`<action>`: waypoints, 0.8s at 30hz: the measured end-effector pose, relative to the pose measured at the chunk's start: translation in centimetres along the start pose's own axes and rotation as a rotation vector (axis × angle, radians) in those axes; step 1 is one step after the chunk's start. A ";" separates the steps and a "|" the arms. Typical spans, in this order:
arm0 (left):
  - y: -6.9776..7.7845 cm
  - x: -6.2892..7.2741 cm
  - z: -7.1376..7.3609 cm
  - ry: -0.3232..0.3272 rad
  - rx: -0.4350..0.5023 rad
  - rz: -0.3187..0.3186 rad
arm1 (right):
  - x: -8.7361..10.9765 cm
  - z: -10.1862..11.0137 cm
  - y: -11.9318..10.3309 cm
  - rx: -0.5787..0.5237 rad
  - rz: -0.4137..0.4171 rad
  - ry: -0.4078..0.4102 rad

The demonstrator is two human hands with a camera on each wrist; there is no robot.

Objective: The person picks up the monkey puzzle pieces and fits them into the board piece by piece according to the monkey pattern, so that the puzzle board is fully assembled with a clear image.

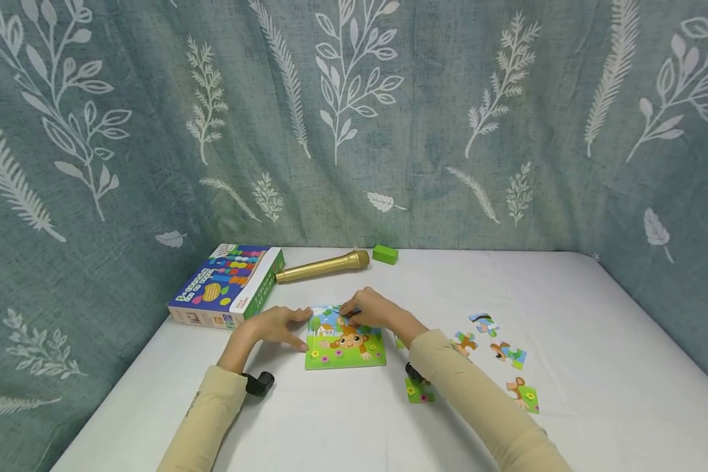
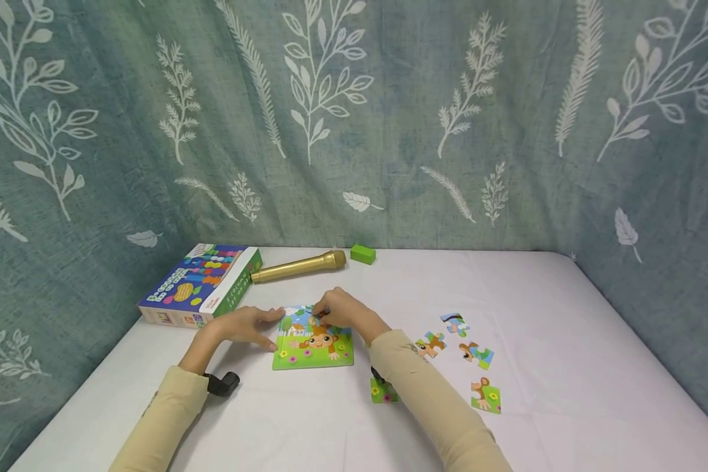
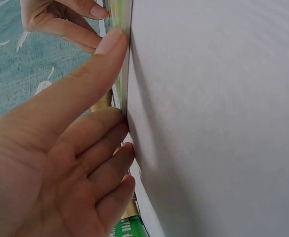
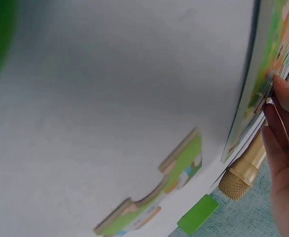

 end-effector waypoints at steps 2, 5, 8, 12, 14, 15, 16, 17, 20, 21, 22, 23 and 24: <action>0.0 0.0 0.0 0.001 -0.007 0.001 | 0.1 0.0 -0.1 0.009 0.006 -0.003; 0.1 0.2 0.0 0.004 -0.008 -0.005 | 0.2 0.2 -0.1 0.024 0.018 0.012; 0.2 0.3 0.1 0.003 -0.007 -0.009 | 0.5 0.5 -0.2 0.016 0.026 0.031; 0.3 0.5 0.1 -0.002 -0.008 -0.011 | 1.1 0.9 -0.5 -0.001 0.040 0.050; 0.4 0.5 0.2 -0.004 -0.005 -0.006 | 1.5 1.1 -0.8 -0.003 0.061 0.062; 0.4 0.5 0.2 -0.003 -0.006 -0.004 | 1.8 1.3 -1.0 -0.008 0.076 0.069; 0.4 0.5 0.2 -0.002 -0.006 -0.003 | 2.0 1.4 -1.1 -0.007 0.093 0.078; 0.4 0.5 0.3 0.000 -0.005 -0.001 | 2.3 1.5 -1.2 -0.004 0.112 0.090; 0.3 0.5 0.2 0.004 -0.001 -0.007 | 3.4 1.7 -1.4 -0.013 0.143 0.117; 0.2 0.4 0.2 0.004 0.000 -0.010 | 3.8 1.7 -1.5 -0.014 0.146 0.124; 0.2 0.4 0.1 0.001 0.002 -0.013 | 4.2 1.8 -1.5 -0.013 0.146 0.127; 0.1 0.3 0.0 -0.002 0.003 -0.015 | 4.7 1.8 -1.6 -0.015 0.146 0.129; 0.0 0.3 -0.1 -0.004 0.007 -0.016 | 5.2 1.8 -1.6 -0.008 0.147 0.133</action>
Point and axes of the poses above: each hand's wrist, its own x-axis away from the middle knuckle, its own z-axis out of the back of the hand, y = z × x, the point moved 4 cm from there along -x, towards the middle knuckle, and after that the axes turned 14 degrees about -y, right-handed, at the moved point
